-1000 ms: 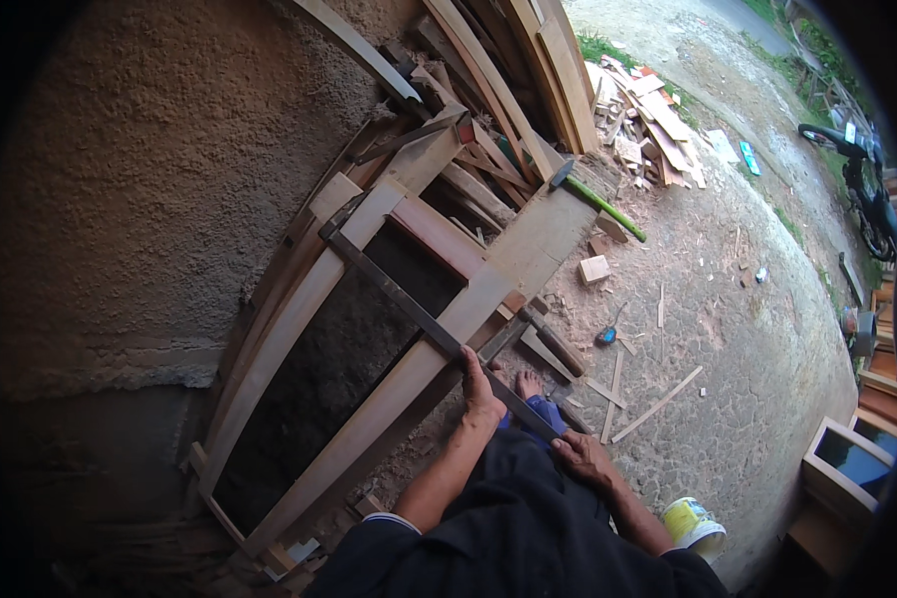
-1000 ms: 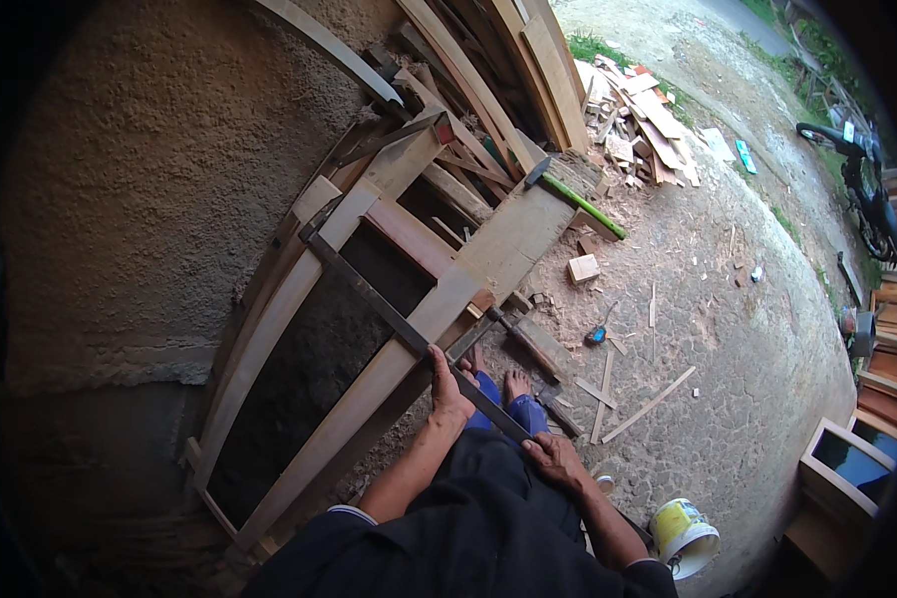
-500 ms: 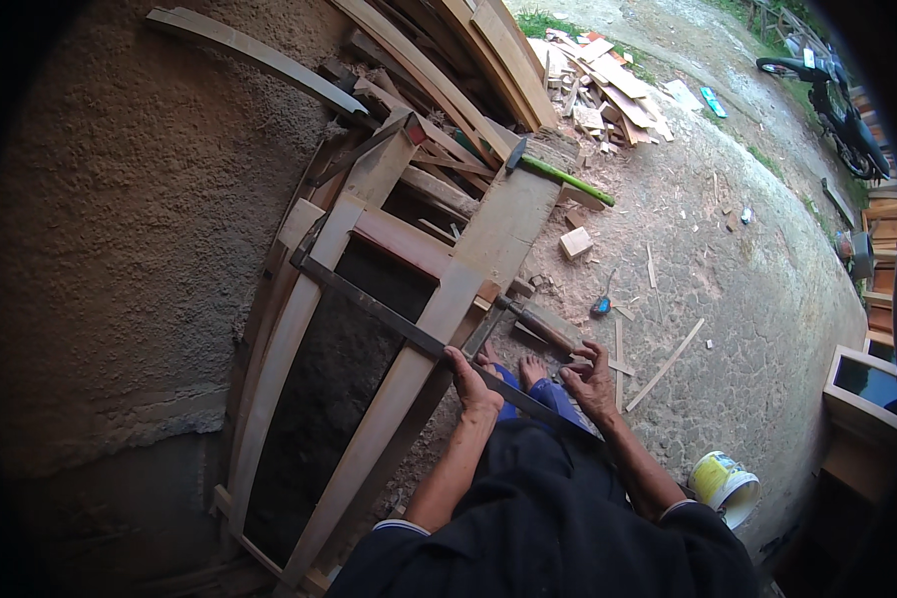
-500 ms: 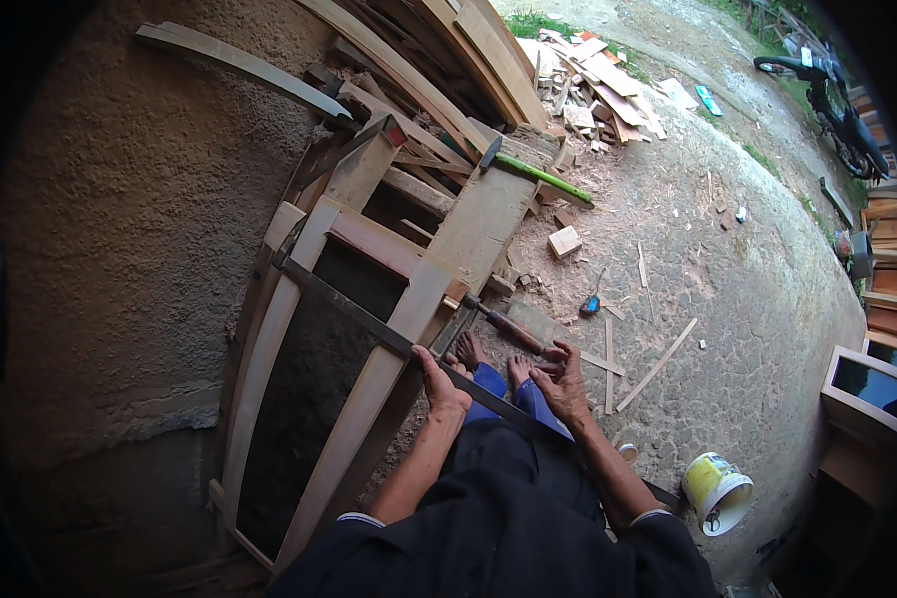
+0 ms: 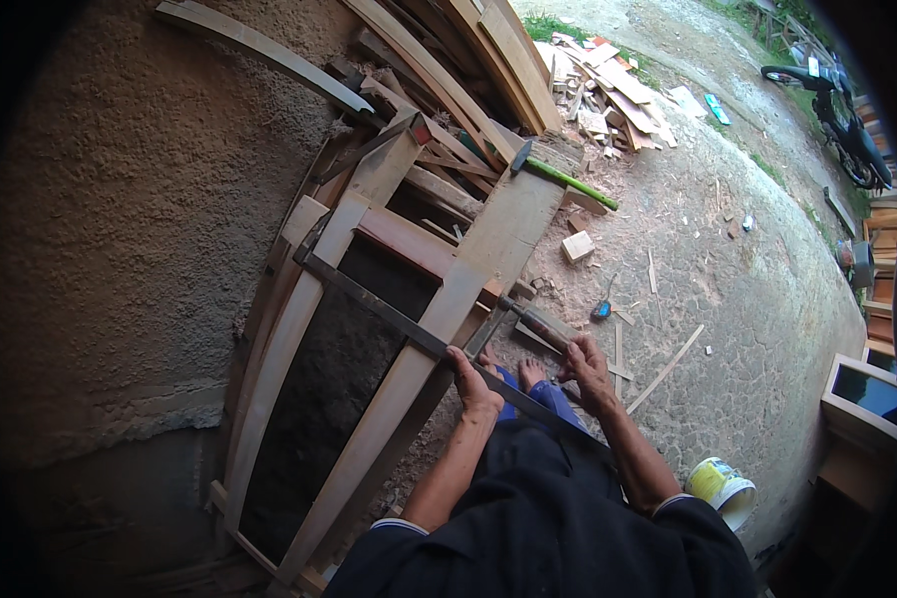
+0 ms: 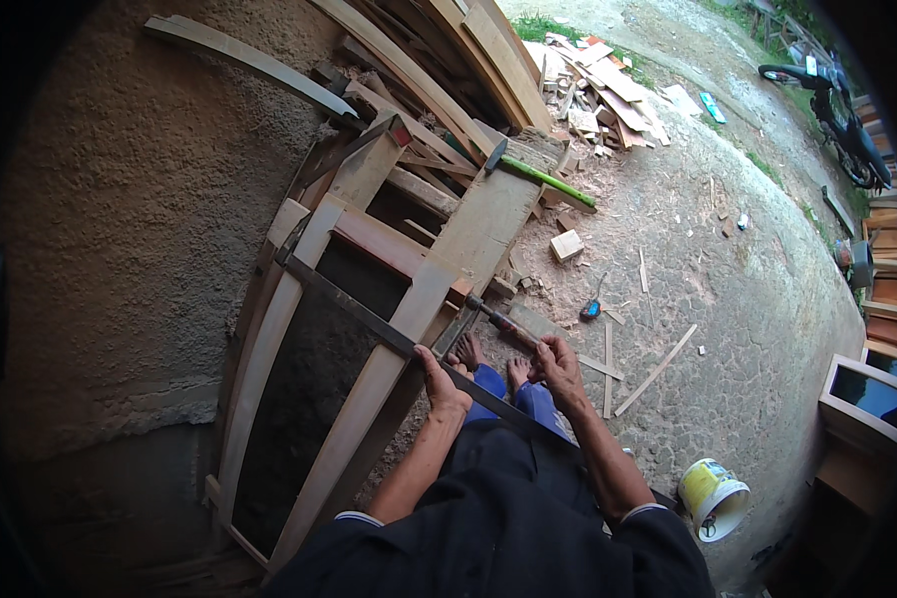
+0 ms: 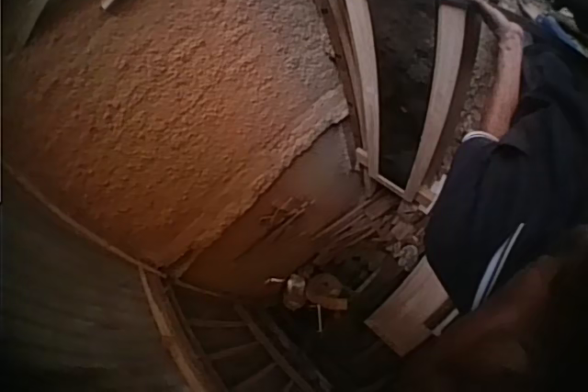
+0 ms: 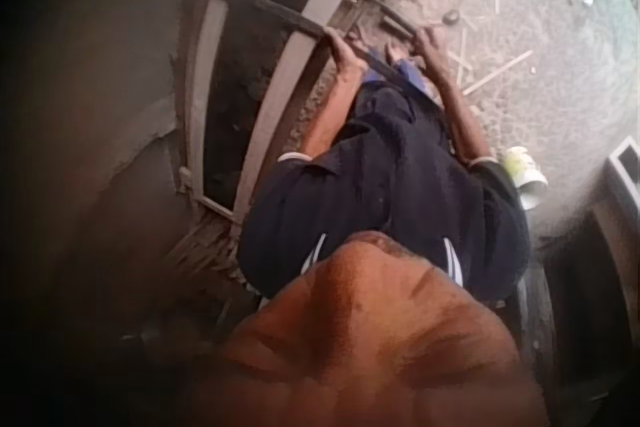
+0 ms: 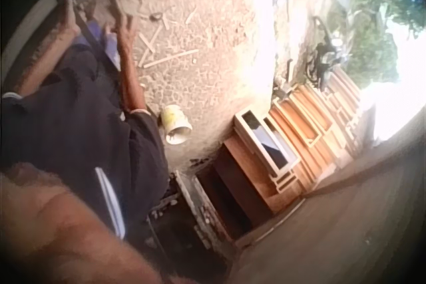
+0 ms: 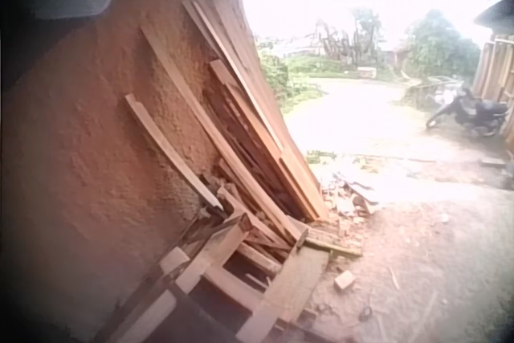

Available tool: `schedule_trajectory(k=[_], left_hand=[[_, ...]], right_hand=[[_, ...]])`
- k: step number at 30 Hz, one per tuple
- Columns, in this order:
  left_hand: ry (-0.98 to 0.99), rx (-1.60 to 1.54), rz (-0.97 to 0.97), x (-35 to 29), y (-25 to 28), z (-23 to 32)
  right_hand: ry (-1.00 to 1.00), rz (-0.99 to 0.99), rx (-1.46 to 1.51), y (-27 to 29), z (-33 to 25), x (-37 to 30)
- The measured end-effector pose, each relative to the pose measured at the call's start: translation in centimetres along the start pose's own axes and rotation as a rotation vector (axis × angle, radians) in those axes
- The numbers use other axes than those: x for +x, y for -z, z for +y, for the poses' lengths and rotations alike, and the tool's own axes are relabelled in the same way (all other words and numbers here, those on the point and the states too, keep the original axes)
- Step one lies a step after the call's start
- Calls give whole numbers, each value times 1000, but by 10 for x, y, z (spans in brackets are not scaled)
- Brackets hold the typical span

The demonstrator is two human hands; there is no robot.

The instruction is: The person assembles a wooden frame by positioning planks, clamping them with a metal bar, and hammering nails to secure the joints. The person repeatedly adjusts the frame and uses a hammer to drive nails into the wood.

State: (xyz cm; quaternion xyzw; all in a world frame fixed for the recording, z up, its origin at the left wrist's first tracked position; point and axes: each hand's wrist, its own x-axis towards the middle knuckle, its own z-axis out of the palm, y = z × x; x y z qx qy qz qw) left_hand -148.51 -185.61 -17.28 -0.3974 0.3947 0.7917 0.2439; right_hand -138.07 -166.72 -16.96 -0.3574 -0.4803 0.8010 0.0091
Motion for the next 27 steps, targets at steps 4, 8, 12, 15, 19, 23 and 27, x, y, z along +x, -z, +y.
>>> schedule_trajectory(k=[4, 8, 12, 15, 19, 23, 27], left_hand=[[-74, 24, 64, -1, -6, -3], [-108, 29, 80, 0, -9, -4], [-80, 274, 8, -14, -5, 11], [-55, 934, -151, -42, 7, 45], [-562, 1979, -328, -66, -7, 83], [-1614, 1829, -677, -16, -100, 99], [-1360, 2114, -744, 22, -169, 108]], right_hand=[[610, 18, -660, -3, -3, 7], [-13, -139, -237, 9, -11, 9], [168, -177, -598, 11, -21, 15], [384, -140, -942, 2, -27, 14], [450, -124, -1078, -17, -37, 18], [457, -144, -1147, -25, -45, 24], [419, -142, -1224, -26, -46, 27]])
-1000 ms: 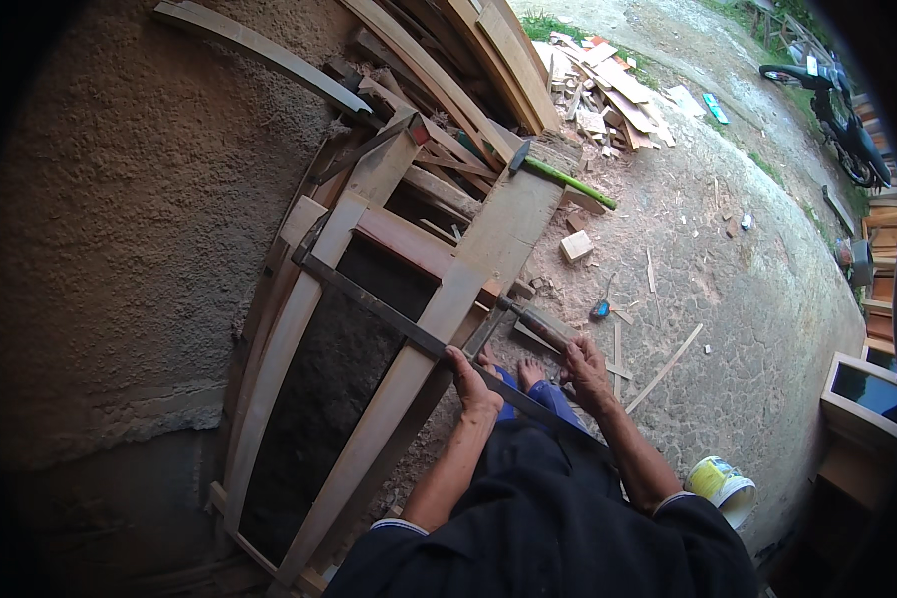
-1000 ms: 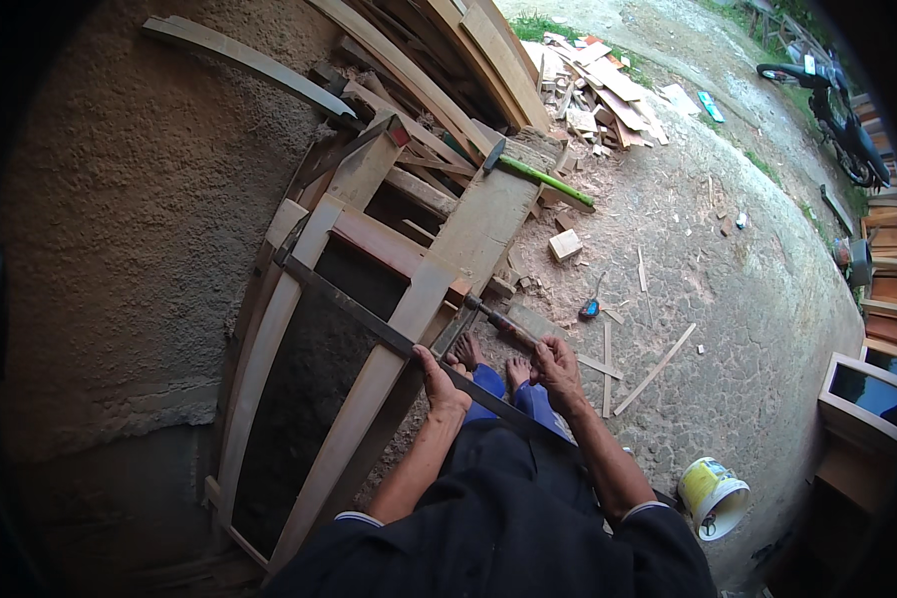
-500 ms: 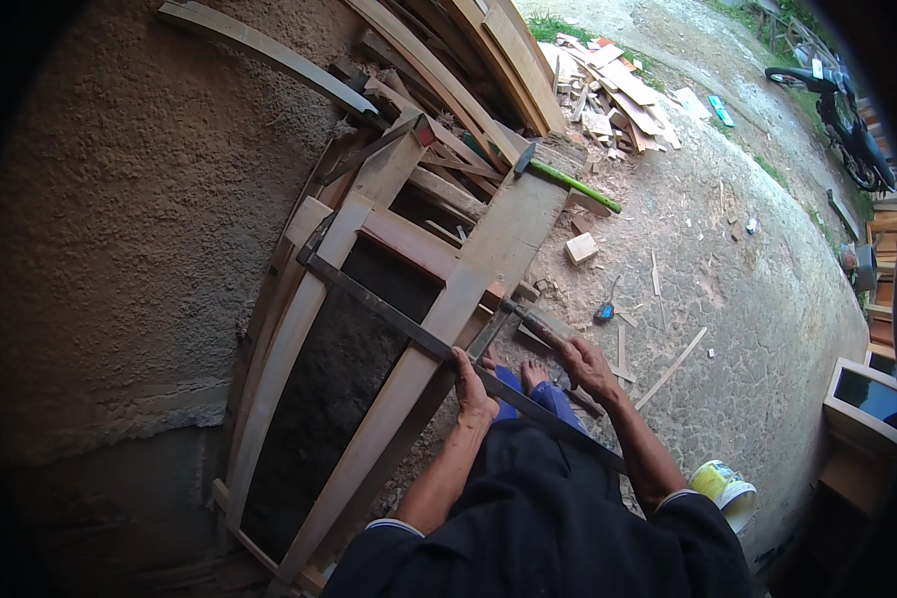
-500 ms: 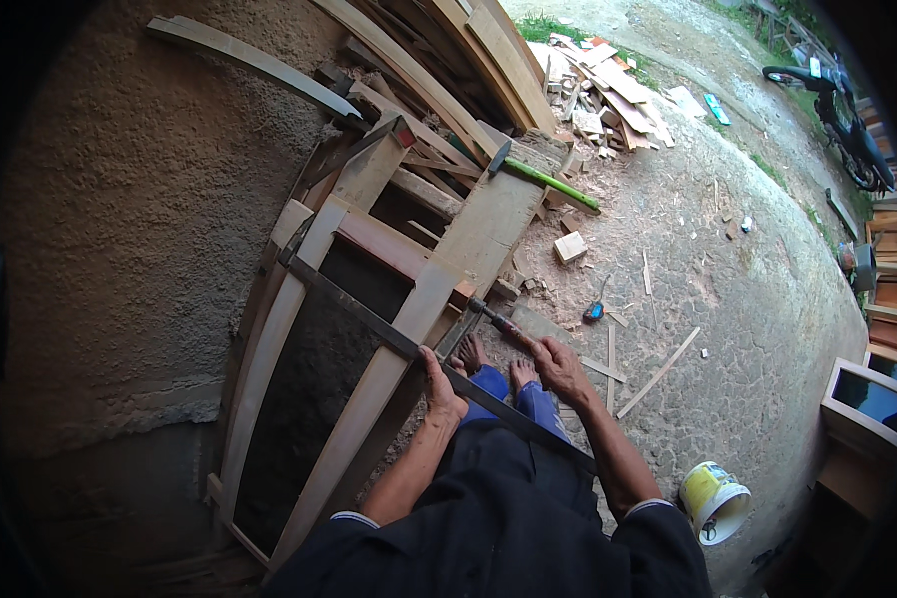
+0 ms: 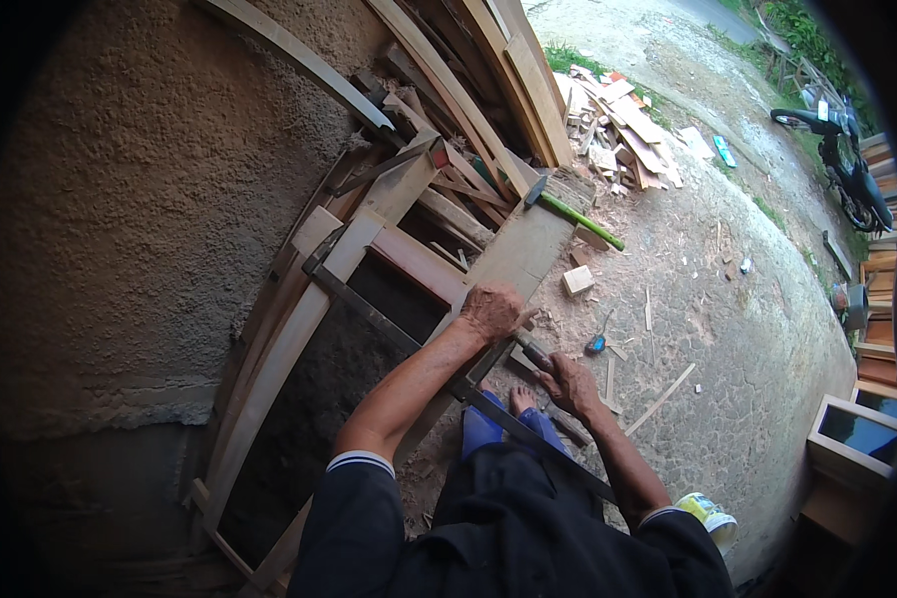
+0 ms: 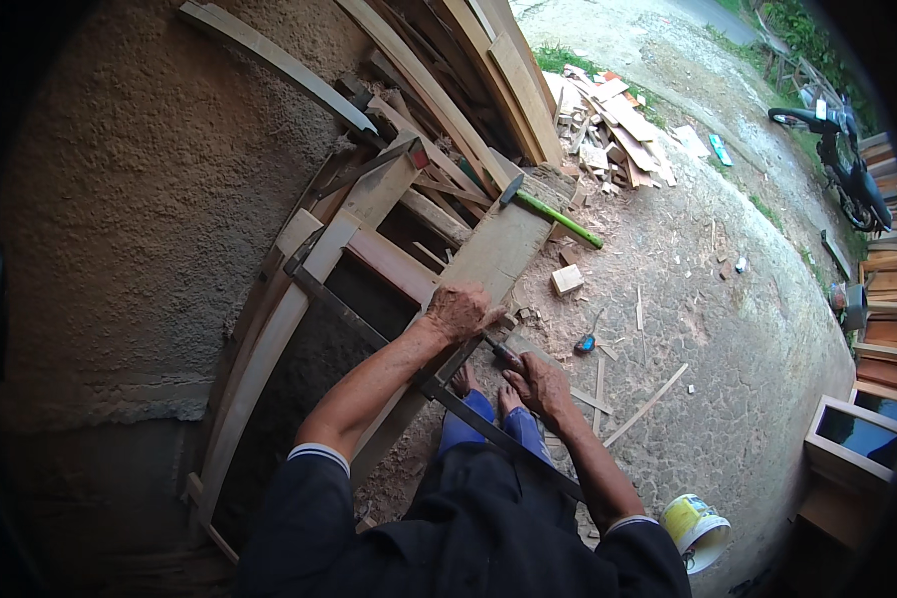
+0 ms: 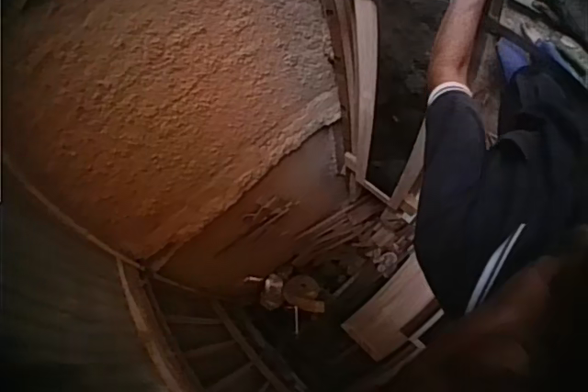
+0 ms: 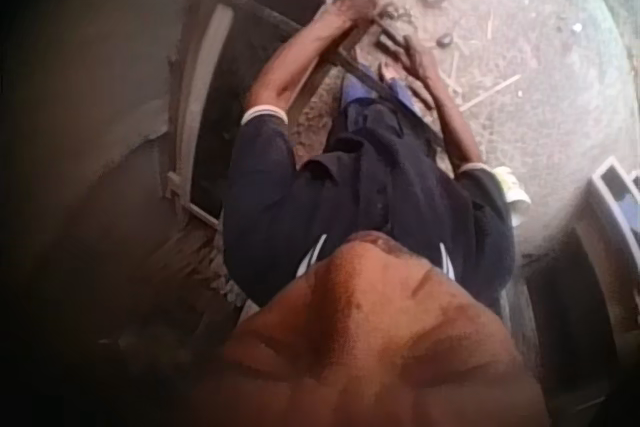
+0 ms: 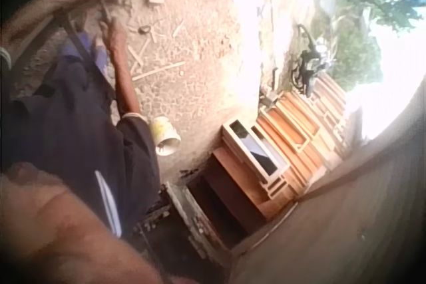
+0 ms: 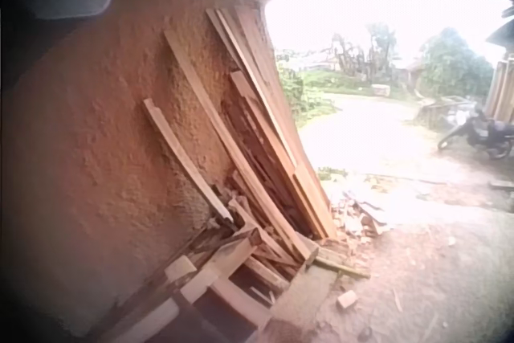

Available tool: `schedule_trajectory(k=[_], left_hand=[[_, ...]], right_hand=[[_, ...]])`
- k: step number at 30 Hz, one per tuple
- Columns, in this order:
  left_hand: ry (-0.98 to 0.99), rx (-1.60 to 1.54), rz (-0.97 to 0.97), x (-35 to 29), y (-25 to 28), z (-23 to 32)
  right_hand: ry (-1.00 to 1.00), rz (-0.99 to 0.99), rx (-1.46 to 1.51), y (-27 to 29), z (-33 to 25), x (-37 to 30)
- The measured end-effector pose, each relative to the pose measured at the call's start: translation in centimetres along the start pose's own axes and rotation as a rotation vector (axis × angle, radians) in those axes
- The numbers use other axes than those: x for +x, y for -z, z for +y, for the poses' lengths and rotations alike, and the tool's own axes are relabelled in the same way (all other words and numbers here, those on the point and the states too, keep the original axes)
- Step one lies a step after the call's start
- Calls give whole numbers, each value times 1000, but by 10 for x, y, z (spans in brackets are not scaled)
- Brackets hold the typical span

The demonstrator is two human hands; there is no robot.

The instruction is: The person assembles a wooden frame by positioning planks, clamping them with a metal bar, and hammering nails to secure the joints. The person repeatedly adjusts the frame and uses a hammer to drive nails into the wood.

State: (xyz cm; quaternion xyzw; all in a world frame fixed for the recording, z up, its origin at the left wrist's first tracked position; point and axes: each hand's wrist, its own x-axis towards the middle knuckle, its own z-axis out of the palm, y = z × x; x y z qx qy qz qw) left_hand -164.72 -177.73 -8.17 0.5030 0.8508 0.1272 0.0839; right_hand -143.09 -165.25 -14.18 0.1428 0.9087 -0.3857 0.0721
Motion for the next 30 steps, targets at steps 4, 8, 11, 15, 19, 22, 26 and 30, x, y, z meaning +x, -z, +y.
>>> schedule_trajectory(k=[4, 8, 11, 15, 19, 22, 26, 30], left_hand=[[274, -328, -33, 49, -4, -21], [268, -404, 3, 91, -24, -51], [202, -383, -59, 118, -46, -67], [18, -282, -75, 141, -70, -76], [-75, -232, -78, 151, -79, -81], [-151, -265, -71, 154, -76, -88], [16, -541, -176, 159, -67, -98], [230, -944, -321, 165, -60, -112]], right_hand=[[-27, 3, 26, -1, -2, -1], [-79, -5, 71, -1, -5, -2], [-118, -13, 89, 1, -8, -1], [-148, -23, 130, 1, -11, -1], [-160, 5, 179, 1, -13, -2], [-157, 9, 187, 0, -13, -2], [-171, -34, 190, 0, -11, -1], [-133, -11, 189, 0, -9, -1]])
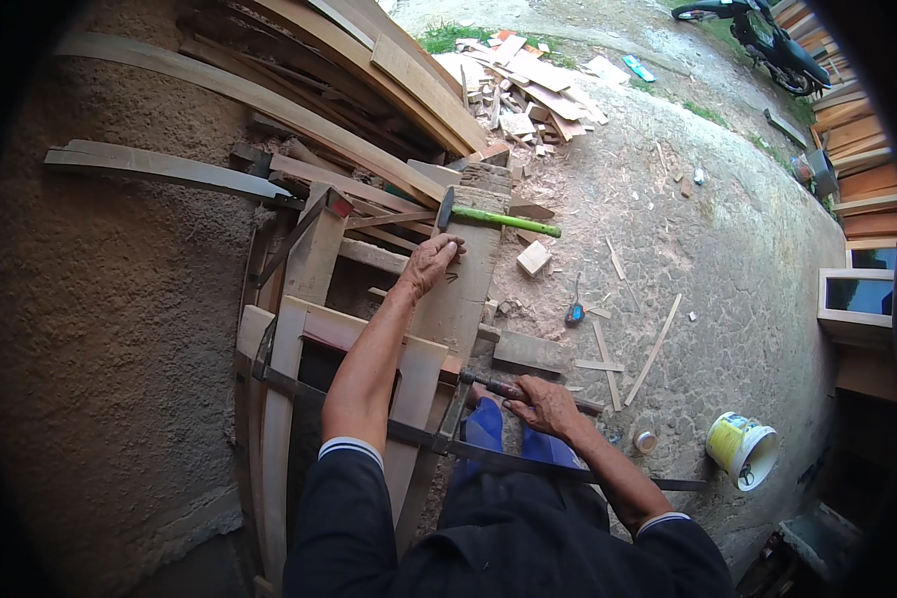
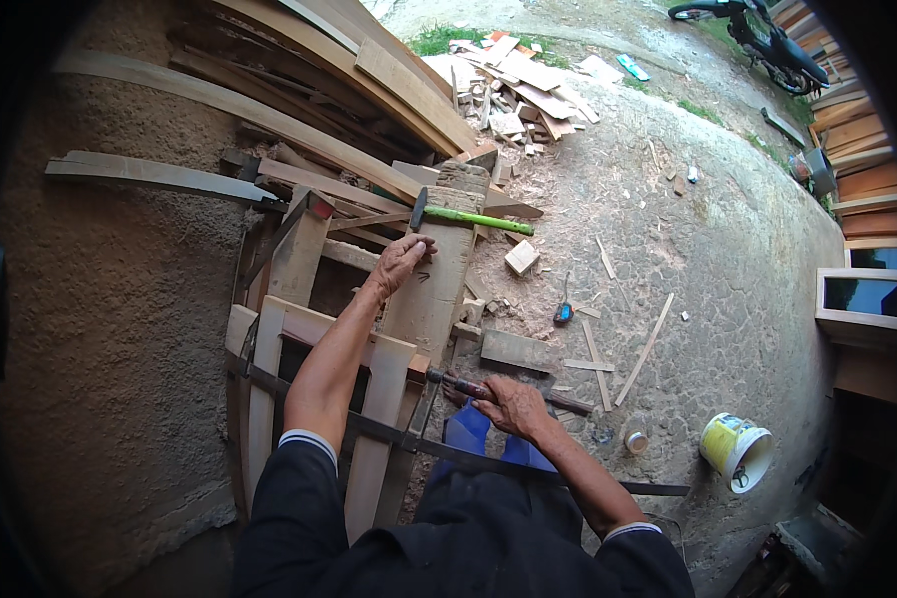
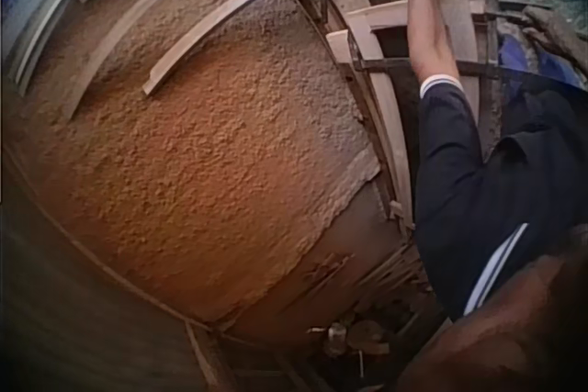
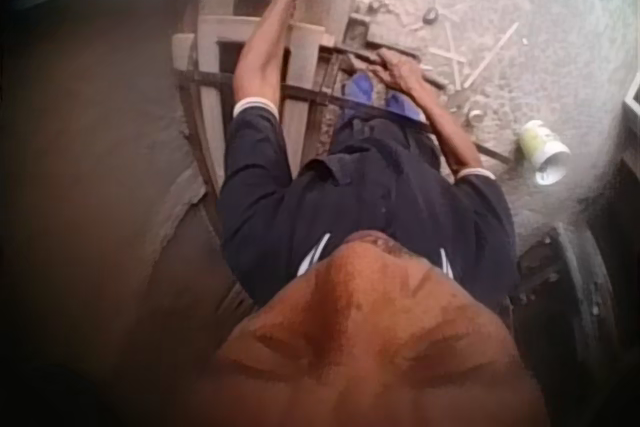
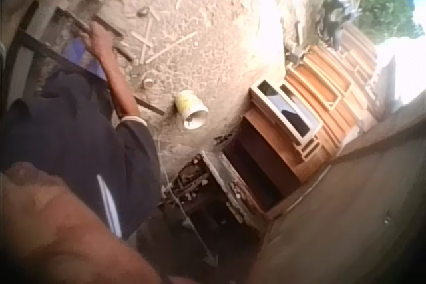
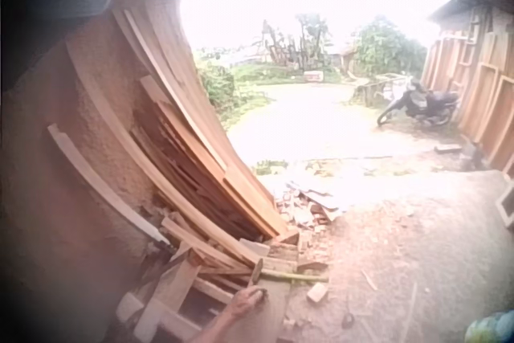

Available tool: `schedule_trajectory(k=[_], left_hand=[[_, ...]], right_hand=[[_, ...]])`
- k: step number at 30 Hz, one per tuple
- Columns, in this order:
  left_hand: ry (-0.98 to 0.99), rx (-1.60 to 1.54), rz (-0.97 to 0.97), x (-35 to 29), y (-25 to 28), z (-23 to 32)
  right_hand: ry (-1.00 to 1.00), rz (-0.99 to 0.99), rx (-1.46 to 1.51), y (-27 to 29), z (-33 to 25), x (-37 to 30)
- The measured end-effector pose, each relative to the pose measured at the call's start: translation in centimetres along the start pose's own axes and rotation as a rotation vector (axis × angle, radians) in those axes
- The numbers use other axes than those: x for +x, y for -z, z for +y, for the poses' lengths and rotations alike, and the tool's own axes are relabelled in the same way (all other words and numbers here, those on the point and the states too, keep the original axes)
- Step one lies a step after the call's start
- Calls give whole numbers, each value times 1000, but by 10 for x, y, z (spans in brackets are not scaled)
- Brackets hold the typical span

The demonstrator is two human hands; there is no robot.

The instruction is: The person assembles a wooden frame by positioning planks, clamping them with a metal bar, and hammering nails to secure the joints. The person repeatedly adjusts the frame and uses a hammer to drive nails into the wood.

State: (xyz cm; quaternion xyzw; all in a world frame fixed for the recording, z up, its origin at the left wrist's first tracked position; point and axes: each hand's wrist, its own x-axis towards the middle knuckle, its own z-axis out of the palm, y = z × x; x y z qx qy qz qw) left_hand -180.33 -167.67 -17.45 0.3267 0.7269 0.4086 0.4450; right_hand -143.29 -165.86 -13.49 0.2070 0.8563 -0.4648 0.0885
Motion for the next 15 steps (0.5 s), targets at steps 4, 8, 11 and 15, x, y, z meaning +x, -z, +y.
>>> schedule_trajectory(k=[4, 8, 11, 15], left_hand=[[61, -216, -15, -3, 3, -3], [-68, -282, 82, -14, 0, 8], [-156, 1, 141, -41, -2, 26], [-363, 749, -72, -113, -33, 39]], right_hand=[[0, 1, 11, 1, -1, 0], [3, -14, 4, 2, -1, 2], [7, -7, -36, 1, 0, 2], [19, 42, -45, -3, -1, 1]])
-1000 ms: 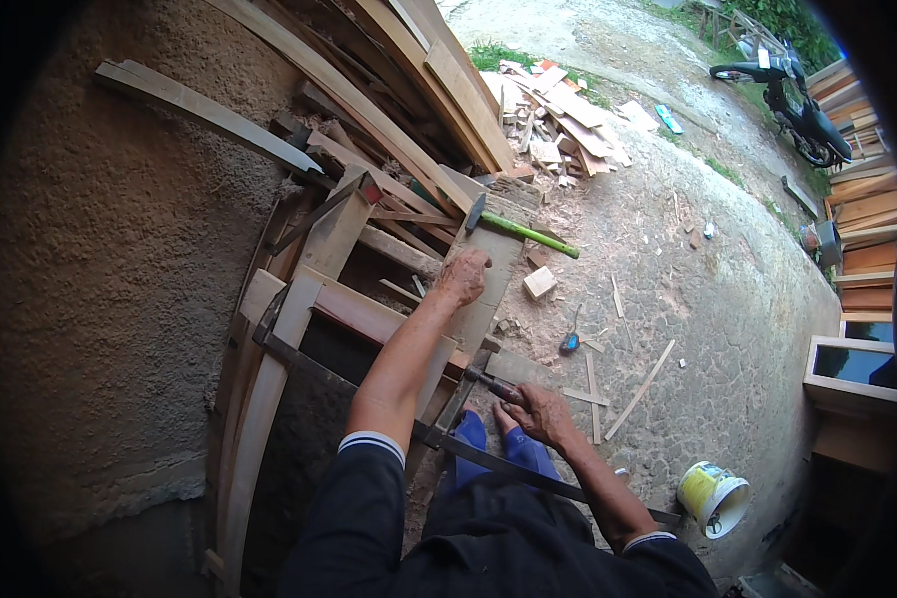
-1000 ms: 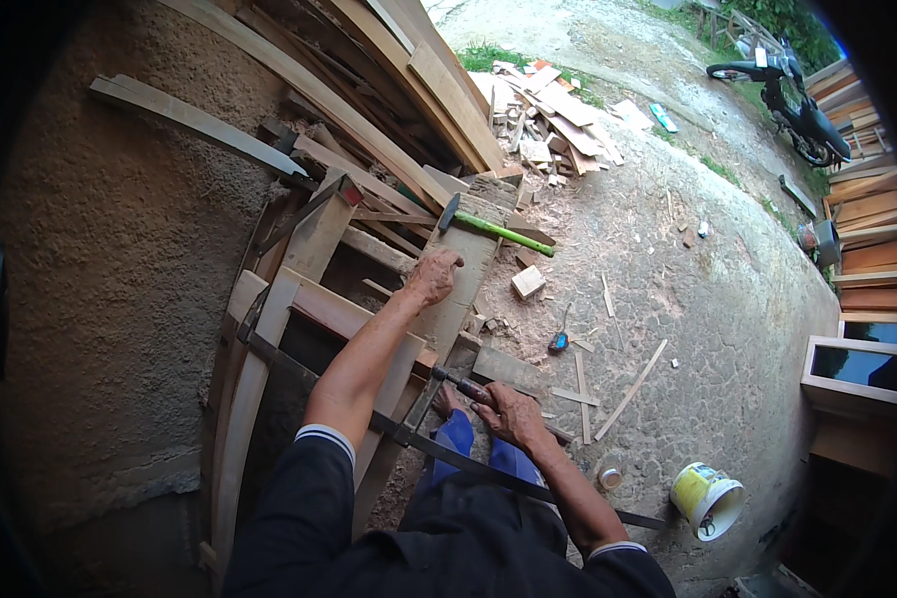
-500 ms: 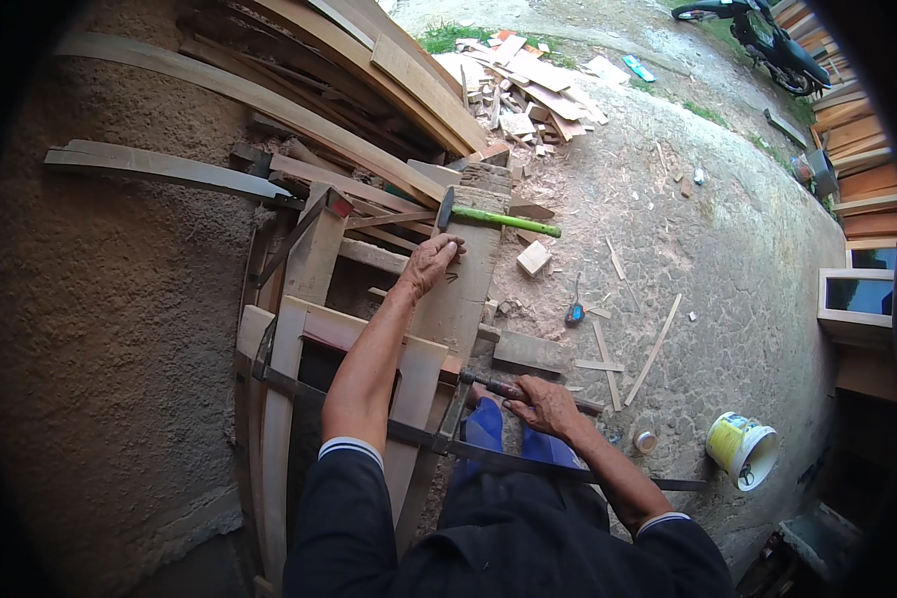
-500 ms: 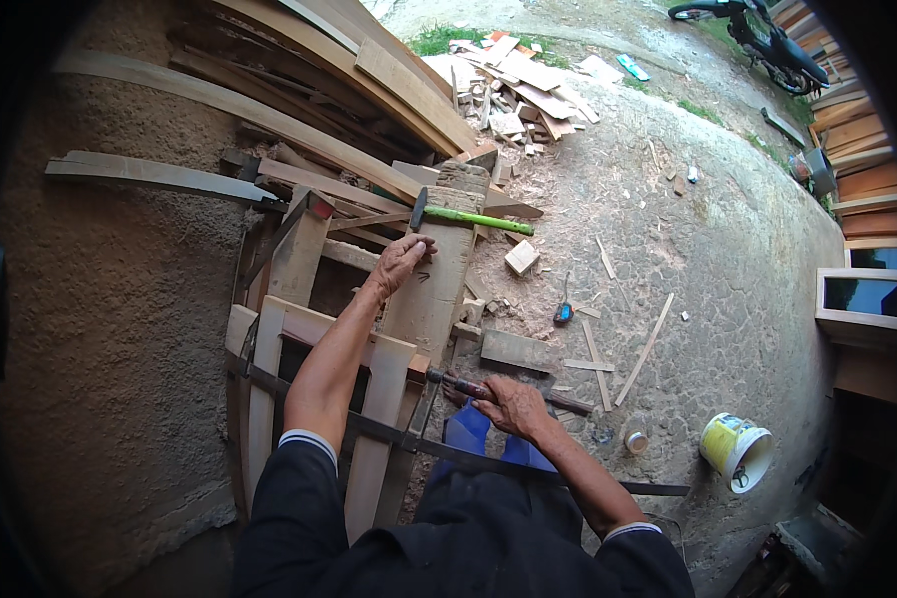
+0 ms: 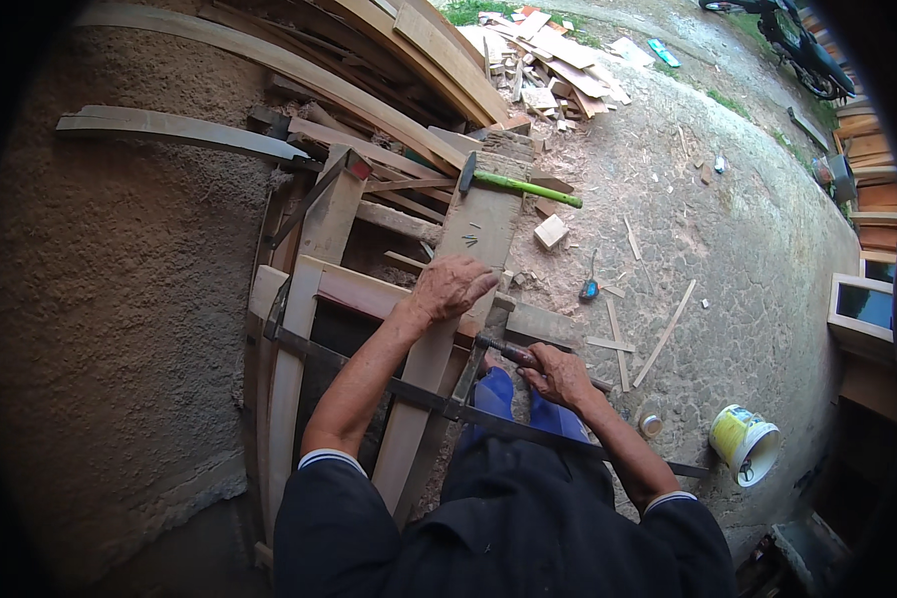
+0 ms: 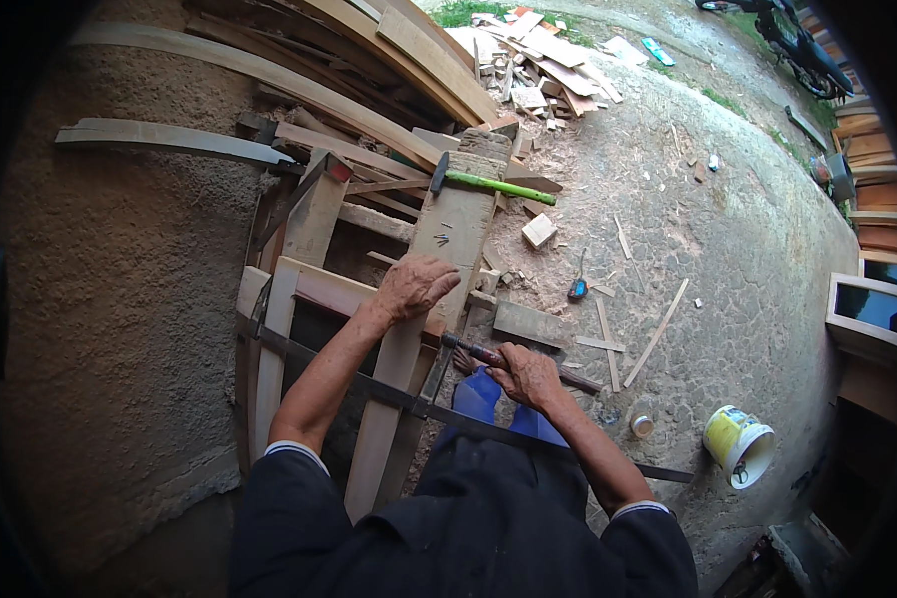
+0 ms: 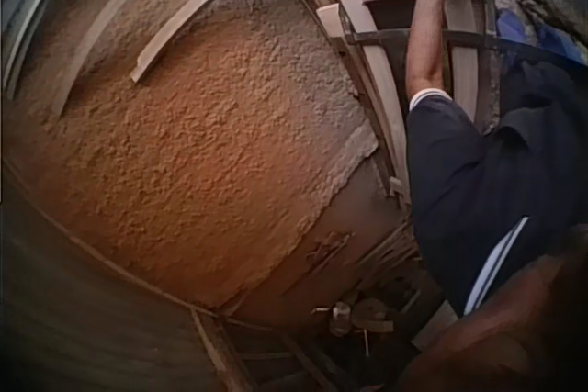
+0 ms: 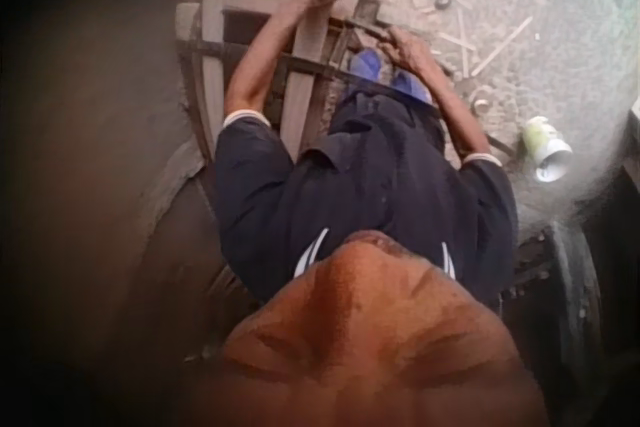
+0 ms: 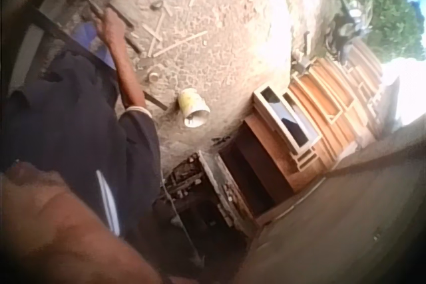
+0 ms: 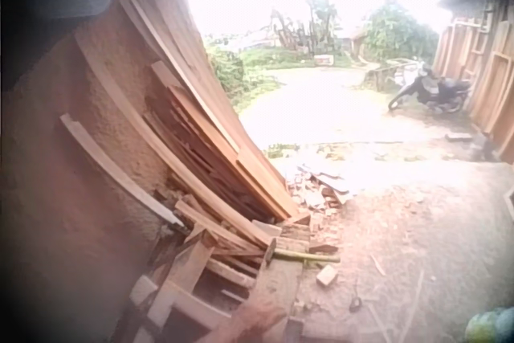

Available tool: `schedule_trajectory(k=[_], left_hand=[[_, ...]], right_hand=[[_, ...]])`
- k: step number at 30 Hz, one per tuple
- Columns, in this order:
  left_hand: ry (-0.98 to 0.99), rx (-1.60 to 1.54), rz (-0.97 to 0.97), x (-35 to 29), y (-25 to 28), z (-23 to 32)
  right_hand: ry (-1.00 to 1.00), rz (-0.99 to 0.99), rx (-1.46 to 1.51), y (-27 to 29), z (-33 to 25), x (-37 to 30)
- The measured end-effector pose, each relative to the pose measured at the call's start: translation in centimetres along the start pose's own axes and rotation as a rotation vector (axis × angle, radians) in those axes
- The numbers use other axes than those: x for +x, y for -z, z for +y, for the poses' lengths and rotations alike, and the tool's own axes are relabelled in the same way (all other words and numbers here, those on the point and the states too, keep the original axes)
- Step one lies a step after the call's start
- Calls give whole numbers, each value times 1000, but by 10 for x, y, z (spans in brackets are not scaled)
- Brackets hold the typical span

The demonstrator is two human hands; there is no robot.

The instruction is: The person assembles a wooden frame by positioning planks, clamping them with a metal bar, and hammering nails to secure the joints. The person repeatedly adjusts the frame and uses a hammer to drive nails into the wood.

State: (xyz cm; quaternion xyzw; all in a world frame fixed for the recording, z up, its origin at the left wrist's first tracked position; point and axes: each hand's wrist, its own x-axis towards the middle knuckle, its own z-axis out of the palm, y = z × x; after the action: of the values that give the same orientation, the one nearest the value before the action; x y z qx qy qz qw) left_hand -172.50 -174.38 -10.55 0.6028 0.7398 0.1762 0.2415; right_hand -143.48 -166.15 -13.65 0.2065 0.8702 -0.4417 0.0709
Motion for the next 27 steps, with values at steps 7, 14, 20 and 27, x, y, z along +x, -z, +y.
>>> schedule_trajectory(k=[7, 14, 20, 27], left_hand=[[-165, 464, -266, -32, -29, 33], [-69, 340, -226, -33, -42, 22], [-1, 307, -266, -31, -44, 24], [0, 269, -243, -33, -47, 21]], right_hand=[[-57, -58, -58, -1, -3, 3], [57, -31, -178, -7, -6, 8], [68, 24, -242, -19, -8, 16], [-58, -467, 156, -5, 24, 55]])
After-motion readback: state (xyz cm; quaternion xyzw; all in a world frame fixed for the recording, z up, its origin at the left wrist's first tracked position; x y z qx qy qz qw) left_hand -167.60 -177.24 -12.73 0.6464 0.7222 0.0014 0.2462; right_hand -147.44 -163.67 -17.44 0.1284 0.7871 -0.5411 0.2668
